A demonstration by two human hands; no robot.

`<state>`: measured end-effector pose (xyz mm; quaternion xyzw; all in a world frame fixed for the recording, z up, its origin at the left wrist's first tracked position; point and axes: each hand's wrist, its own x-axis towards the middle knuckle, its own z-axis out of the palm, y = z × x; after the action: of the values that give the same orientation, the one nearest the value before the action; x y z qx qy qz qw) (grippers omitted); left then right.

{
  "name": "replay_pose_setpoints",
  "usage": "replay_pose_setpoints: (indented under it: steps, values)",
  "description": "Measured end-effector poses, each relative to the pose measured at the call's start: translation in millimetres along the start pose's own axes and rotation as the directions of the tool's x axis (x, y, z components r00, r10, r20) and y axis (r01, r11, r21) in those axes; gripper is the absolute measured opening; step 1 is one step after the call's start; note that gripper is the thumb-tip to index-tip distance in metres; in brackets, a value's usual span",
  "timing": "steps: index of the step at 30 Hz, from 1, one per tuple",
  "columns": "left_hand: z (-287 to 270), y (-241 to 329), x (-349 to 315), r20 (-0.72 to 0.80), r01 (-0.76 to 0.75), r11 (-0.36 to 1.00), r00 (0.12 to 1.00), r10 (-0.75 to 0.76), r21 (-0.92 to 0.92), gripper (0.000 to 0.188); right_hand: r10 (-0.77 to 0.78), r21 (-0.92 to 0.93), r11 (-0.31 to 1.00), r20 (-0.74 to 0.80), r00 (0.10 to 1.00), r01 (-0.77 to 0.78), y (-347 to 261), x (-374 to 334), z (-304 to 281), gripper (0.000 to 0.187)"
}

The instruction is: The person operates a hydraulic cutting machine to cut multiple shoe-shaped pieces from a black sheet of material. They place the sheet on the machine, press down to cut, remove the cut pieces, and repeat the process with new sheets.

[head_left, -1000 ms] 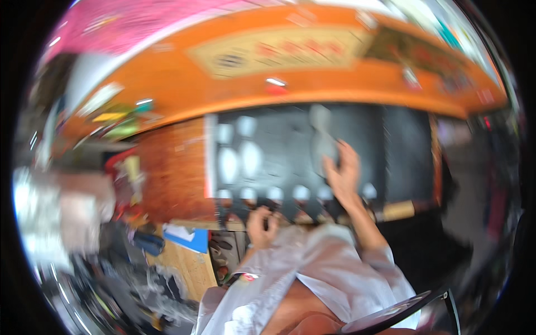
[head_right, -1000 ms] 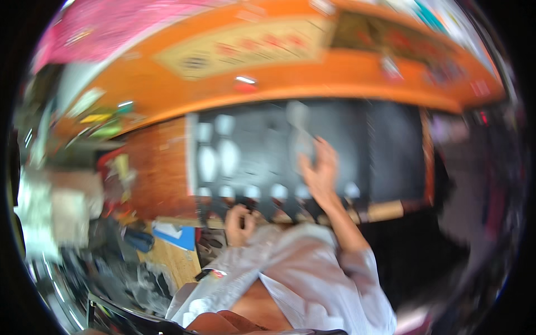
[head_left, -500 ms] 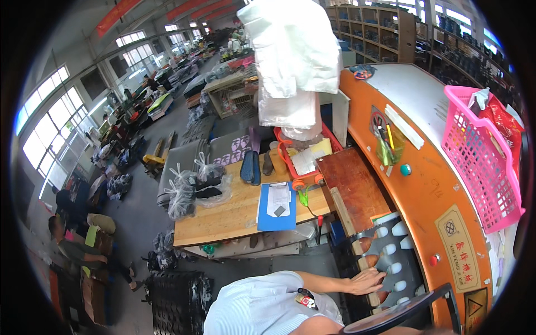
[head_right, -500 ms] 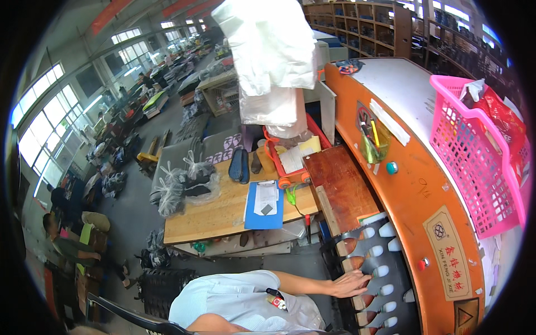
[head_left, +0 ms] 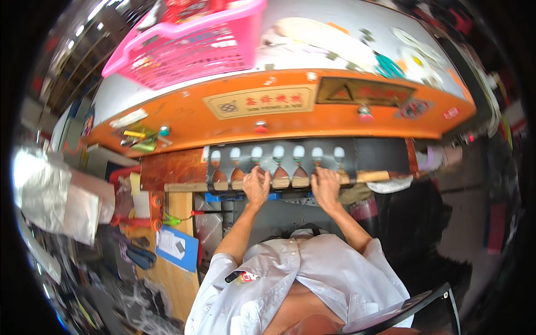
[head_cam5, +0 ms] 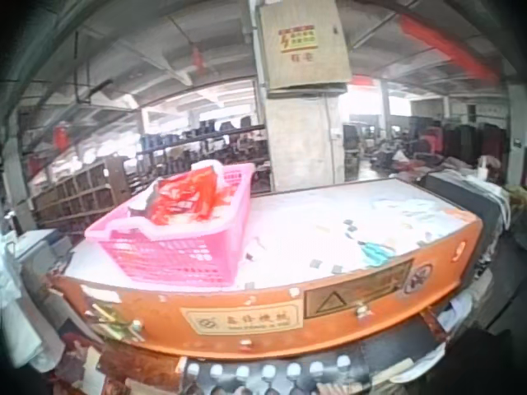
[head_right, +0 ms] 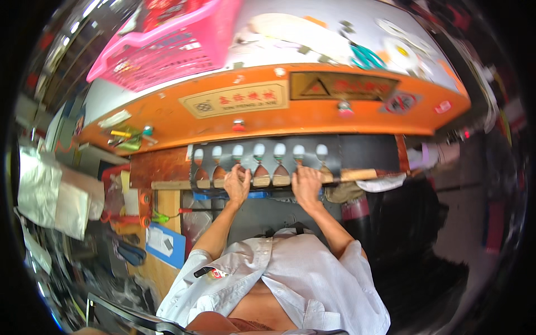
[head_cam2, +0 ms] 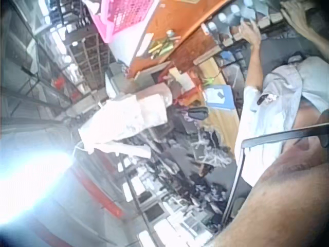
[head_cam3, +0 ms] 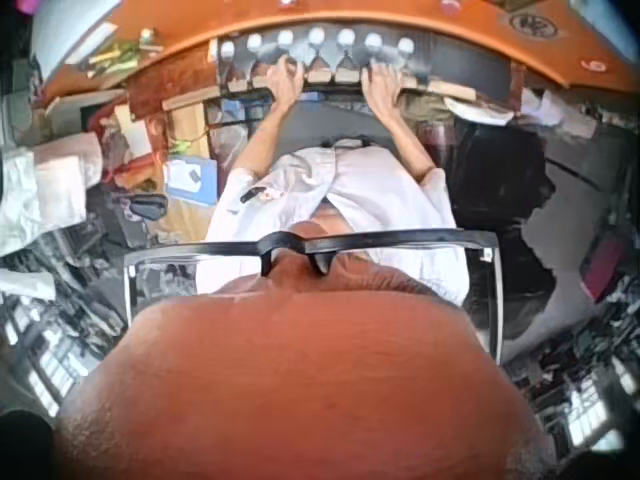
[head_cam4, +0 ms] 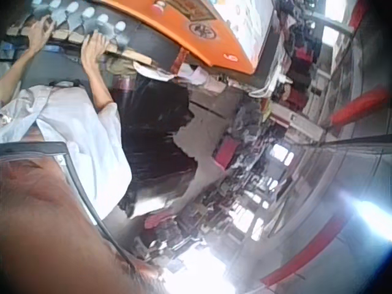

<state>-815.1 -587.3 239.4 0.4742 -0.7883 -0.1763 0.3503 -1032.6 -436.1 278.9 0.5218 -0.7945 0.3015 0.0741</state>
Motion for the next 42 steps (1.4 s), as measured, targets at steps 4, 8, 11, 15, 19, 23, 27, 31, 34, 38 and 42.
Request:
replay_pose_setpoints:
  steps: [4,8,11,15,19,23,27,31,34,38,42]
  values:
    - [-6,3,1,0.029,0.025,1.000,0.999,-0.024,-0.018,0.038,-0.063,0.049,0.996,-0.151,0.987,0.071,-10,-8,18,0.024]
    - [-13,5,-2,0.100,0.082,0.994,0.992,-0.075,-0.068,0.041,-0.032,0.099,0.994,-0.094,0.995,0.042,-5,-16,21,0.020]
    - [-23,5,-18,0.115,0.097,0.990,0.990,-0.086,-0.099,0.042,-0.031,0.082,0.996,-0.061,0.998,0.036,-11,-33,12,0.019]
    - [-51,10,-59,0.159,0.163,0.978,0.977,-0.142,-0.130,0.039,-0.033,0.153,0.987,-0.103,0.994,0.049,-34,-66,-15,0.016]
    - [-79,25,-63,0.018,0.162,0.980,0.987,-0.161,-0.119,0.036,0.182,0.160,0.974,-0.154,0.971,-0.157,-45,-42,-24,0.035]
    - [-38,56,-8,0.113,-0.115,0.960,0.983,0.148,-0.257,0.049,0.207,0.027,0.978,0.042,0.977,-0.208,-70,11,11,0.077]
    - [-13,70,-10,0.386,-0.068,0.956,0.905,0.179,-0.285,0.056,0.246,0.087,0.963,0.105,0.964,-0.255,-79,-3,21,0.075]
    - [-14,72,-46,0.503,-0.083,0.992,0.856,0.122,-0.100,0.060,0.384,0.432,0.770,0.275,0.881,-0.470,-57,-35,-6,0.065]
    - [-22,76,-57,0.525,-0.173,0.985,0.837,0.152,-0.009,0.070,0.520,0.635,0.058,0.639,0.567,-0.770,-33,-36,-35,0.064]
    - [-26,83,-53,0.553,-0.096,0.995,0.828,0.096,-0.029,0.073,0.526,0.426,0.728,0.156,0.836,-0.537,-26,-36,-67,0.062]
    - [-29,75,-53,0.476,-0.088,0.991,0.871,0.124,-0.096,0.065,0.284,0.188,0.936,0.097,0.954,-0.298,-38,-47,-52,0.066]
